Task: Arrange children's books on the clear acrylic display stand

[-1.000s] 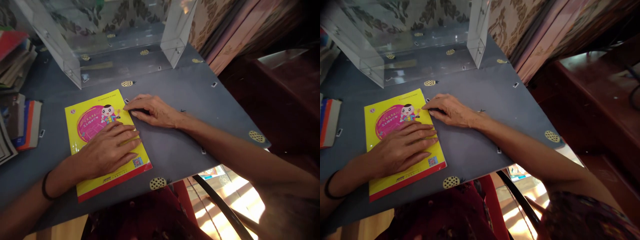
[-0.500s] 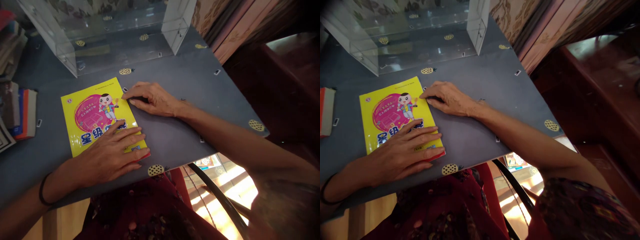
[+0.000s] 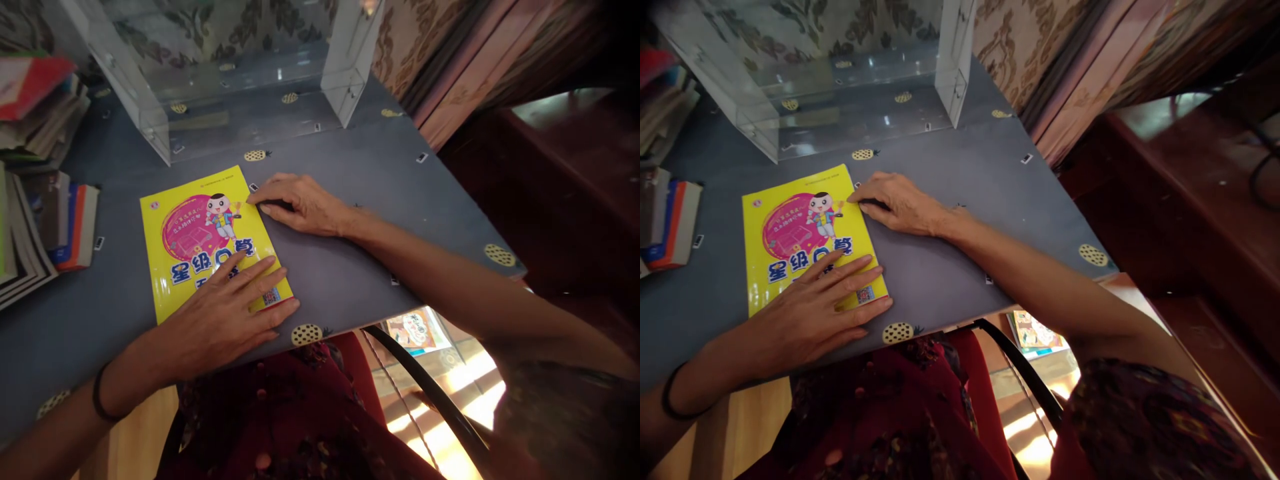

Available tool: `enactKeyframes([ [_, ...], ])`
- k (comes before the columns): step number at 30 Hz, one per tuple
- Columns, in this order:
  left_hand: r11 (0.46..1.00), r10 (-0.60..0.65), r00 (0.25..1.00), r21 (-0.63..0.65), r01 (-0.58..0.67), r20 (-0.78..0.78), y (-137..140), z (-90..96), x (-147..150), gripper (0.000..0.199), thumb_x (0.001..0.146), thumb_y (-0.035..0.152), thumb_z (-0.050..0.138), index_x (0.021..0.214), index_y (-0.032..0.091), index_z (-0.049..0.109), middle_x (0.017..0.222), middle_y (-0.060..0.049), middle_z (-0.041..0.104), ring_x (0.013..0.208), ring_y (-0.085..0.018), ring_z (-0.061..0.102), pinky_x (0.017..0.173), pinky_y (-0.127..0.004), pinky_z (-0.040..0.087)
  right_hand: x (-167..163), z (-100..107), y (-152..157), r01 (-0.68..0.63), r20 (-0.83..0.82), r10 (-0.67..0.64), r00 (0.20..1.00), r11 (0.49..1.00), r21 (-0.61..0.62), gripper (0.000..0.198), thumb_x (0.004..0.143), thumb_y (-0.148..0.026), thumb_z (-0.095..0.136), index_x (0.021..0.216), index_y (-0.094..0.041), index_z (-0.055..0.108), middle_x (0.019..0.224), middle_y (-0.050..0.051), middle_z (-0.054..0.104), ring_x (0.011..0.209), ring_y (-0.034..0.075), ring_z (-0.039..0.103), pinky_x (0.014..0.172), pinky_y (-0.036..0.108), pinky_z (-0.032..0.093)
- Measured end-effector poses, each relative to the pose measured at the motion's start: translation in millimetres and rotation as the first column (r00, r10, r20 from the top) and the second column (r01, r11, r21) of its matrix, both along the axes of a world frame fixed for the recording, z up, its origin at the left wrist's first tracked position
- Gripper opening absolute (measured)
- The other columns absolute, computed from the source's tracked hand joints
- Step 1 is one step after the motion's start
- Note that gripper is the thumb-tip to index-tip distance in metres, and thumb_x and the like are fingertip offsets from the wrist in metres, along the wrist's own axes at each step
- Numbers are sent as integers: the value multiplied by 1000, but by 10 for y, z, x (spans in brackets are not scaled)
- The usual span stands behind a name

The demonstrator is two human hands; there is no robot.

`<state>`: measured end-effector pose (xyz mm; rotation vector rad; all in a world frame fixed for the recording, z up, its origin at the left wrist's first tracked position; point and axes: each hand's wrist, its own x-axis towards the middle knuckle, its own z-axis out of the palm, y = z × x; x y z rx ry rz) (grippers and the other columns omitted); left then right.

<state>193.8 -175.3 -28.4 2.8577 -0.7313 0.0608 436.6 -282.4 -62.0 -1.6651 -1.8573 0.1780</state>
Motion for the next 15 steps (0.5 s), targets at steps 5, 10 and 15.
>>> enactKeyframes([
  [5, 992, 113, 993, 56, -115, 33, -157, -46, -180, 43, 100, 17, 55, 142, 25, 56, 151, -15, 53, 146, -34, 44, 121, -61, 29, -37, 14, 1, -11, 69, 11, 998, 1000, -4, 31, 103, -26, 46, 125, -15, 65, 118, 12, 73, 113, 24, 63, 101, 45, 49],
  [10, 966, 256, 961, 2, -258, 108, -351, -89, -352, 38, 103, 21, 50, 141, 22, 55, 149, -15, 55, 145, -31, 45, 120, -59, 34, -387, 134, -84, 91, 192, -84, 978, 995, -29, 39, 104, -34, 49, 134, -12, 60, 141, 20, 61, 135, 32, 52, 110, 58, 41],
  [15, 909, 356, 923, -284, -306, 146, -375, -38, -502, 31, 105, 20, 45, 133, 18, 58, 135, -11, 64, 133, -22, 55, 118, -48, 42, -975, 129, -319, 25, 163, -25, 986, 1000, -2, 45, 106, -23, 35, 147, -9, 46, 161, 22, 39, 153, 28, 31, 119, 55, 38],
])
